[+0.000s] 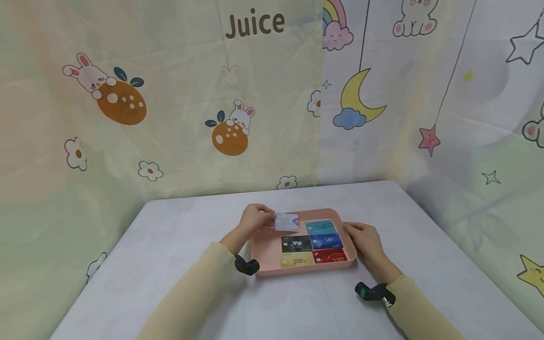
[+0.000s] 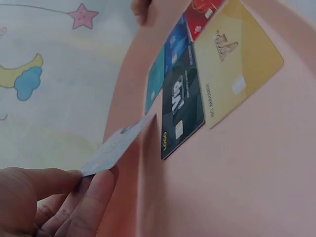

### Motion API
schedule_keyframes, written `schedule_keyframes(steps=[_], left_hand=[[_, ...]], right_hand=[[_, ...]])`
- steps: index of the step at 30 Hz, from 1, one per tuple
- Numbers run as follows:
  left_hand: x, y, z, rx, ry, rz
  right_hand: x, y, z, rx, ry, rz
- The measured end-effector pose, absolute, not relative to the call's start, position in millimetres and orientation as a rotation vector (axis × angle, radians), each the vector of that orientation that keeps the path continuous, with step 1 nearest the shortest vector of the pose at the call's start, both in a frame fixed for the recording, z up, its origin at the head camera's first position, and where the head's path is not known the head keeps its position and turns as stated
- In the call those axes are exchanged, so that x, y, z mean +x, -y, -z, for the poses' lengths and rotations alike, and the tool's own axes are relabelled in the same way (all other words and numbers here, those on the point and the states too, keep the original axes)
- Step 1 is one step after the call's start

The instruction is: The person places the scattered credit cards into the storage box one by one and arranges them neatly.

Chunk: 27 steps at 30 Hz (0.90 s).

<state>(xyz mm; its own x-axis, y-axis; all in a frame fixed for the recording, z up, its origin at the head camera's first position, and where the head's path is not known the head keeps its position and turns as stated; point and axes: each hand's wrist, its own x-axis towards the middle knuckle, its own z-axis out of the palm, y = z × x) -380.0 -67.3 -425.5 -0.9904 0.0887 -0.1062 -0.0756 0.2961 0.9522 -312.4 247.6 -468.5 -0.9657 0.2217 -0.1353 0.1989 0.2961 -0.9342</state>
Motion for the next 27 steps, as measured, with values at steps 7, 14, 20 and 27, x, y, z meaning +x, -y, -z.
schedule_keyframes(steps=[7, 14, 20, 27], left_hand=[[-381, 57, 428, 0.075, -2.72, -1.531], [-382, 51, 429, 0.098, -2.811, -1.412], [-378, 51, 426, 0.11, -2.853, -1.316], [-378, 50, 428, 0.081, -2.829, -1.271]], right_hand=[[-313, -248, 468, -0.406, 2.507, -1.818], [-313, -247, 468, -0.396, 2.503, -1.818], [-314, -247, 467, -0.394, 2.502, -1.815], [-314, -247, 469, -0.406, 2.494, -1.826]])
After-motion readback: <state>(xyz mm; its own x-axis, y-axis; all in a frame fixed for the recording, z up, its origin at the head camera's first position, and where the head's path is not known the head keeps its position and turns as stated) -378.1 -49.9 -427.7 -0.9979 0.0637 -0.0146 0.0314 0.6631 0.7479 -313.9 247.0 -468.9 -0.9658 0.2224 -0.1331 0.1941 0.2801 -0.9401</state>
